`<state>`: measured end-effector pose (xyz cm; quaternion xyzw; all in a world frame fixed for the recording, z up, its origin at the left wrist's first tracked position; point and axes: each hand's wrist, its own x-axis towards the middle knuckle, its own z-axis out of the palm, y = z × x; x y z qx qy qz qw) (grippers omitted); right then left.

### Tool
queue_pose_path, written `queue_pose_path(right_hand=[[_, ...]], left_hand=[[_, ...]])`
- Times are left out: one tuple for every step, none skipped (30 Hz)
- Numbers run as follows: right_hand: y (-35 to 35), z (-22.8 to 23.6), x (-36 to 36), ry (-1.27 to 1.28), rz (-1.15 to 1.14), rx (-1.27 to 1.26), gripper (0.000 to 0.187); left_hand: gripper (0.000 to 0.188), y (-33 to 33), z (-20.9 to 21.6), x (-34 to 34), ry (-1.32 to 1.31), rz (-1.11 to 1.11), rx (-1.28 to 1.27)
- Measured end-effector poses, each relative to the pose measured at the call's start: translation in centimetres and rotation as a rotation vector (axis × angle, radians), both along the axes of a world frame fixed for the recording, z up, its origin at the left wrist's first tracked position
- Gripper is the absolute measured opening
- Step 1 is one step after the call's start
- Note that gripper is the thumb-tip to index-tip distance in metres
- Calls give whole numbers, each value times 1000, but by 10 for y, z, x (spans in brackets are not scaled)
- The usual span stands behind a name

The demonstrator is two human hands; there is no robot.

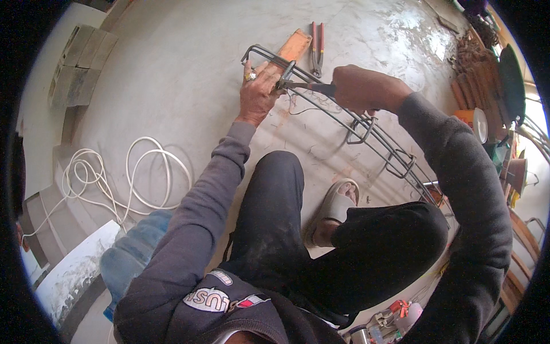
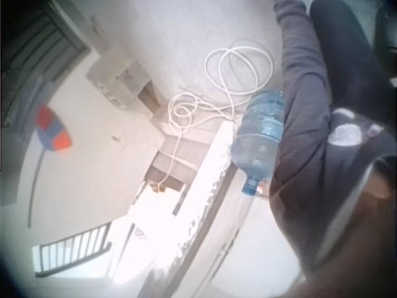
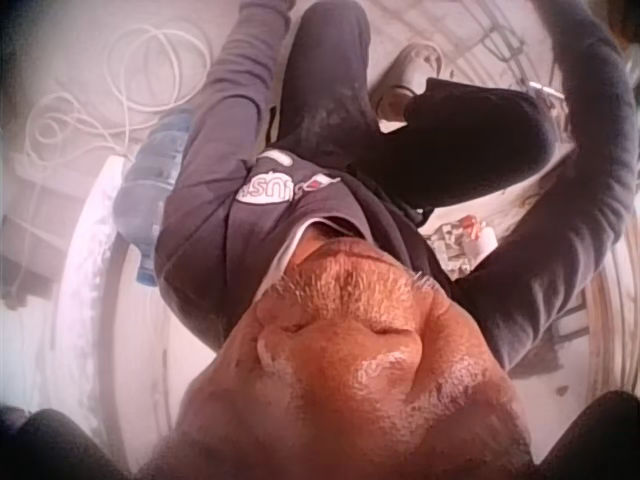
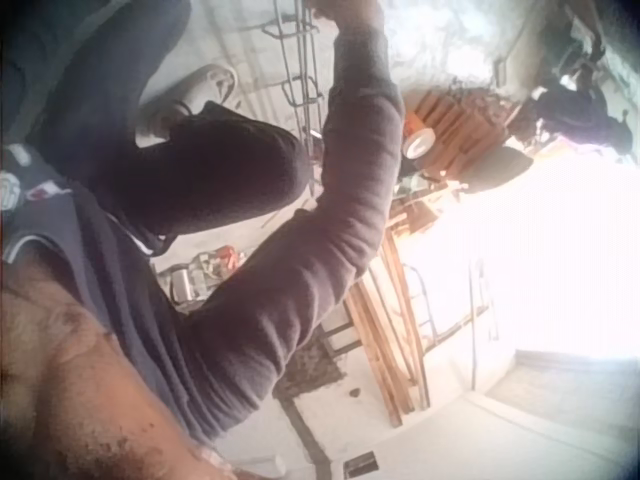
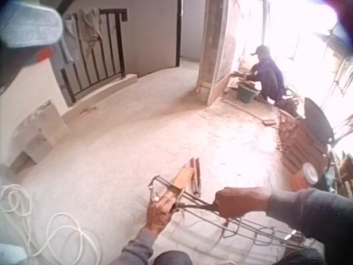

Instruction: The person sits on the floor and assembles a metal frame by wrapping and twisting wire around the joints. They use pliers to tighten the wire and secure the connections between the metal bars.

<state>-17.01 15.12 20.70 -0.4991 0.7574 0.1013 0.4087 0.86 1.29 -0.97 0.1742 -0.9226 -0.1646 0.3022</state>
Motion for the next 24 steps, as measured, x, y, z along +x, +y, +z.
queue_pose_path(right_hand=[[2,9,2,-93,-101,63,17],[4,15,3,-183,-206,128,17],[14,5,-4,-434,-355,40,22],[22,-2,-11,-450,-437,44,26],[23,0,-5,-472,-514,47,29],[20,3,-1,-493,-592,50,33],[11,9,-1,-463,-578,127,37],[8,6,-7,-447,-483,142,37],[7,2,-16,-430,-390,157,36],[5,-1,-22,-411,-297,171,36],[-9,4,-19,-292,-278,257,36],[-12,7,-20,-255,-249,247,36],[-15,10,-21,-219,-221,237,37],[-18,12,-21,-185,-191,228,37],[-23,15,-21,-119,-109,264,37],[-24,16,-22,-119,-116,245,36],[-22,17,-23,-114,-129,230,35],[-21,17,-24,-110,-141,214,35],[-17,12,-29,-136,-125,212,35],[-16,12,-26,-143,-137,203,35],[-14,13,-21,-150,-149,193,35],[-13,13,-18,-157,-161,184,35],[-8,6,-22,-177,-116,213,35],[-2,2,-24,-236,-200,200,34]], left_hand=[[40,-1,-1,0,7,0,1],[39,0,-1,-2,17,-2,3],[38,0,-1,-2,11,-7,-7],[38,0,-1,-2,6,-12,-16],[38,-1,0,0,-5,-13,-29],[39,-1,1,0,-2,-11,-20],[39,-1,2,0,2,-10,-11],[40,0,2,1,3,-10,-2],[41,1,2,1,4,-7,-7],[42,2,2,1,5,-4,-12],[42,2,1,1,7,0,-18],[42,2,1,1,9,0,-9],[42,3,0,1,12,0,-1],[42,3,-1,2,12,1,8],[42,3,-2,2,11,2,8],[42,3,-3,3,10,4,8],[42,4,-3,1,13,0,12],[42,4,-3,0,18,-5,8],[42,3,-3,-1,22,-9,3],[42,2,-4,0,24,-13,-3],[42,2,-4,2,16,-12,-1],[42,1,-5,4,9,-10,1],[41,2,-5,3,7,-11,2],[41,2,-4,1,13,-12,1]])
